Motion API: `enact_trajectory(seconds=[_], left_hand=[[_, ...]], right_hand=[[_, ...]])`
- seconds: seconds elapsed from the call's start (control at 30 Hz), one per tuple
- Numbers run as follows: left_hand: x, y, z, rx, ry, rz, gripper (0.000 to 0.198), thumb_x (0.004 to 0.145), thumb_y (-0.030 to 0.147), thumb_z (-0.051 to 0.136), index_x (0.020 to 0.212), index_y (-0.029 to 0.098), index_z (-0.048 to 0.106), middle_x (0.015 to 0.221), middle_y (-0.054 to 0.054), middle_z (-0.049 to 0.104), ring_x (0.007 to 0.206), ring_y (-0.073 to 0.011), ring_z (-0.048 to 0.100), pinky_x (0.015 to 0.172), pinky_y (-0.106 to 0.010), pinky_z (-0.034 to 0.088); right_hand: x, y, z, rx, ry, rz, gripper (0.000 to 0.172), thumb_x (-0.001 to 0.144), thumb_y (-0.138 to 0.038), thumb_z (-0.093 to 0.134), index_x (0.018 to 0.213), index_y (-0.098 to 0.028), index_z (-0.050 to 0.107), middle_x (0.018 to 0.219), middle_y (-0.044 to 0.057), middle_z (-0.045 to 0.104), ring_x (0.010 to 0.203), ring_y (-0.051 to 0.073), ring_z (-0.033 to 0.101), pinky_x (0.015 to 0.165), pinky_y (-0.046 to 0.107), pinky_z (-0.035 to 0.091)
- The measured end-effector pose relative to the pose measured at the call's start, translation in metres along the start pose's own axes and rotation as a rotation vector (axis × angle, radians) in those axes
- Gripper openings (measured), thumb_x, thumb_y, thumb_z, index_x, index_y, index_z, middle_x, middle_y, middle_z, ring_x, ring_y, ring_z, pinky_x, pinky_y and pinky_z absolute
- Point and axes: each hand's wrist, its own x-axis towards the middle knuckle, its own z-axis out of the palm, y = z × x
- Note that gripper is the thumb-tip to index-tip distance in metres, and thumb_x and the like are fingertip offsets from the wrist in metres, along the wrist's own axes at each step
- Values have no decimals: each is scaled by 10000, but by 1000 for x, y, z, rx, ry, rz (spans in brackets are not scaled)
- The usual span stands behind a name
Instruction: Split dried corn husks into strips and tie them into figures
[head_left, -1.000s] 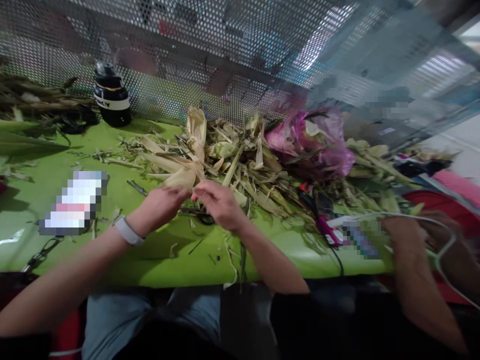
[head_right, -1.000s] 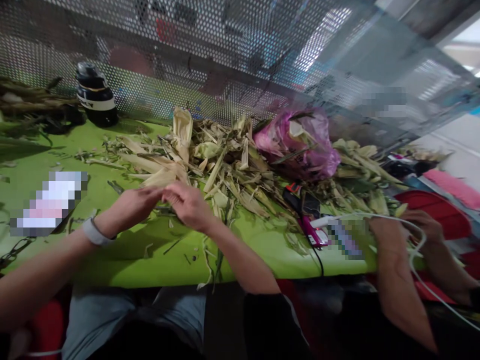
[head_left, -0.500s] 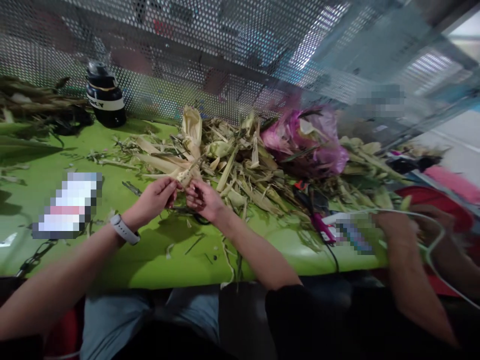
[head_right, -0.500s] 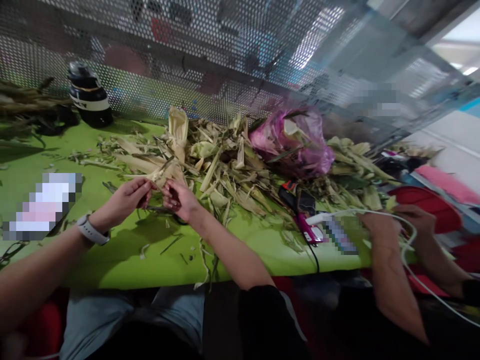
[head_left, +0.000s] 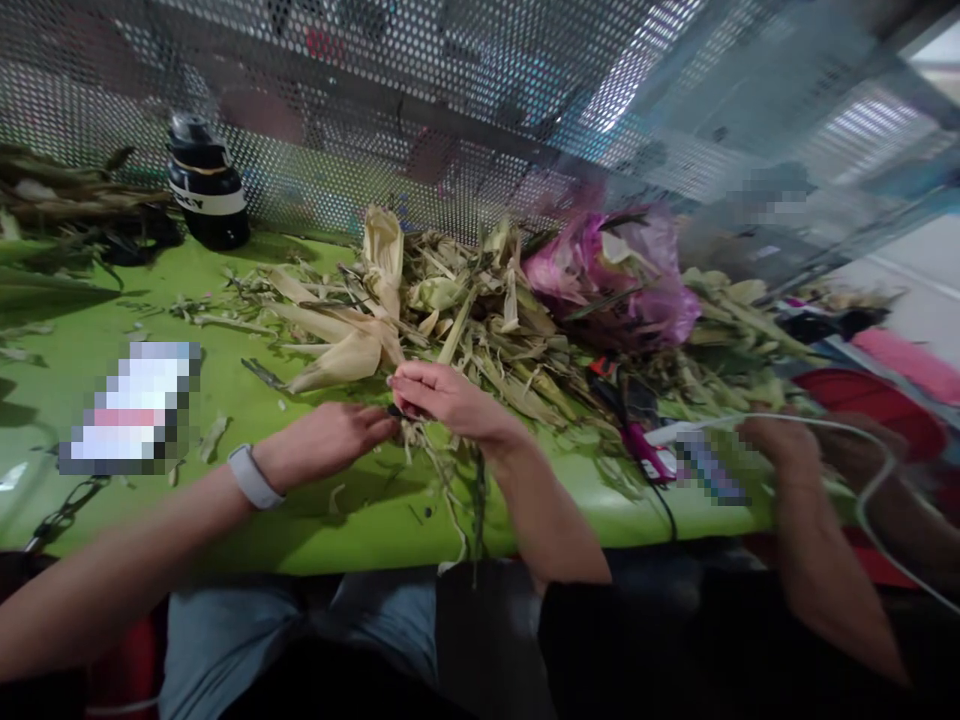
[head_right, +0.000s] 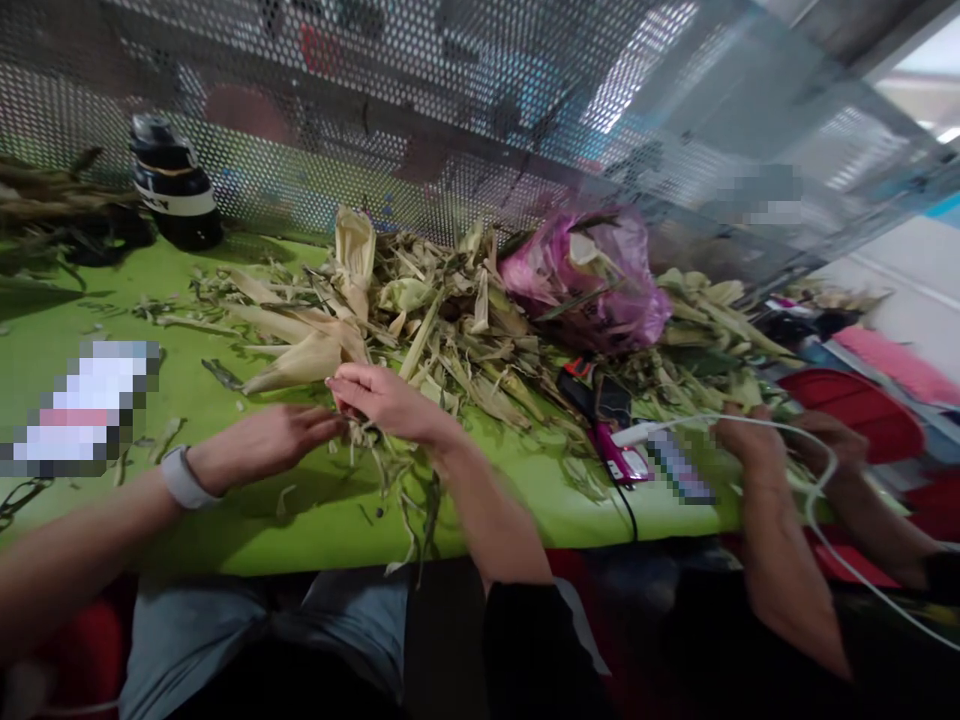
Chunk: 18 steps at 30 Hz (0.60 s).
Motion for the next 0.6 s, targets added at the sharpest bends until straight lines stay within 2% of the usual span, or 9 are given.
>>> enact_trajectory(seconds=[0.07, 0.1, 0.13, 0.23, 0.3, 0.37, 0.43, 0.53, 0.6], left_hand=[[0, 5, -2, -97, -12, 105, 215, 917, 117, 399, 990, 175, 593, 845, -53, 622, 683, -152, 550, 669, -279, 447], [0, 5, -3, -192, 43, 94, 201, 935, 144, 397, 991, 181, 586, 810, -41, 612, 673, -144, 546, 661, -270, 451], [0, 4, -4, -301, 154, 26, 183, 950, 183, 399, 987, 185, 579, 745, -21, 583, 624, -129, 521, 618, -254, 446], [3, -7, -7, -528, 473, -322, 191, 974, 303, 401, 928, 188, 547, 618, 27, 480, 501, -96, 436, 496, -220, 392], [5, -15, -7, -567, 545, -478, 214, 962, 338, 419, 882, 180, 539, 617, 25, 486, 484, -91, 430, 468, -213, 371], [6, -21, -5, -493, 546, -564, 220, 946, 337, 434, 854, 172, 547, 586, 30, 486, 473, -92, 429, 466, -212, 364], [7, -23, -3, -378, 526, -577, 218, 938, 316, 429, 835, 168, 551, 580, 29, 498, 482, -96, 438, 484, -212, 371], [5, -25, 2, -171, 503, -506, 180, 922, 241, 422, 820, 165, 549, 665, -3, 569, 565, -110, 494, 560, -226, 418], [3, -25, 6, 2, 416, -427, 153, 881, 139, 419, 860, 157, 569, 770, -47, 628, 658, -140, 554, 643, -265, 460]], right_hand=[[8, 8, -7, 280, -156, 97, 386, 886, -494, 552, 672, -175, 505, 550, -56, 425, 457, 62, 308, 448, 215, 247], [13, 14, -6, 407, -153, 103, 384, 855, -478, 598, 648, -175, 482, 555, -57, 432, 447, 54, 290, 434, 208, 242], [19, 20, -3, 529, -116, 110, 380, 825, -451, 638, 633, -183, 448, 540, -65, 412, 445, 54, 285, 435, 201, 264], [34, 35, 13, 845, 57, 117, 365, 843, -396, 612, 649, -202, 371, 516, -95, 307, 409, 50, 202, 413, 187, 261], [37, 39, 25, 904, 141, 71, 339, 870, -381, 568, 672, -202, 360, 562, -88, 341, 409, 44, 203, 422, 186, 265], [33, 39, 35, 772, 223, 12, 312, 896, -413, 518, 704, -207, 382, 619, -71, 403, 423, 51, 249, 444, 200, 285], [26, 36, 44, 445, 302, -64, 307, 927, -450, 459, 733, -216, 420, 643, -52, 430, 468, 75, 316, 486, 220, 310], [16, 29, 51, -136, 350, -183, 315, 944, -447, 430, 728, -218, 438, 669, -14, 444, 599, 119, 399, 587, 249, 330], [12, 23, 49, -389, 326, -233, 303, 943, -422, 434, 721, -215, 441, 711, 11, 474, 651, 135, 410, 622, 265, 321]])
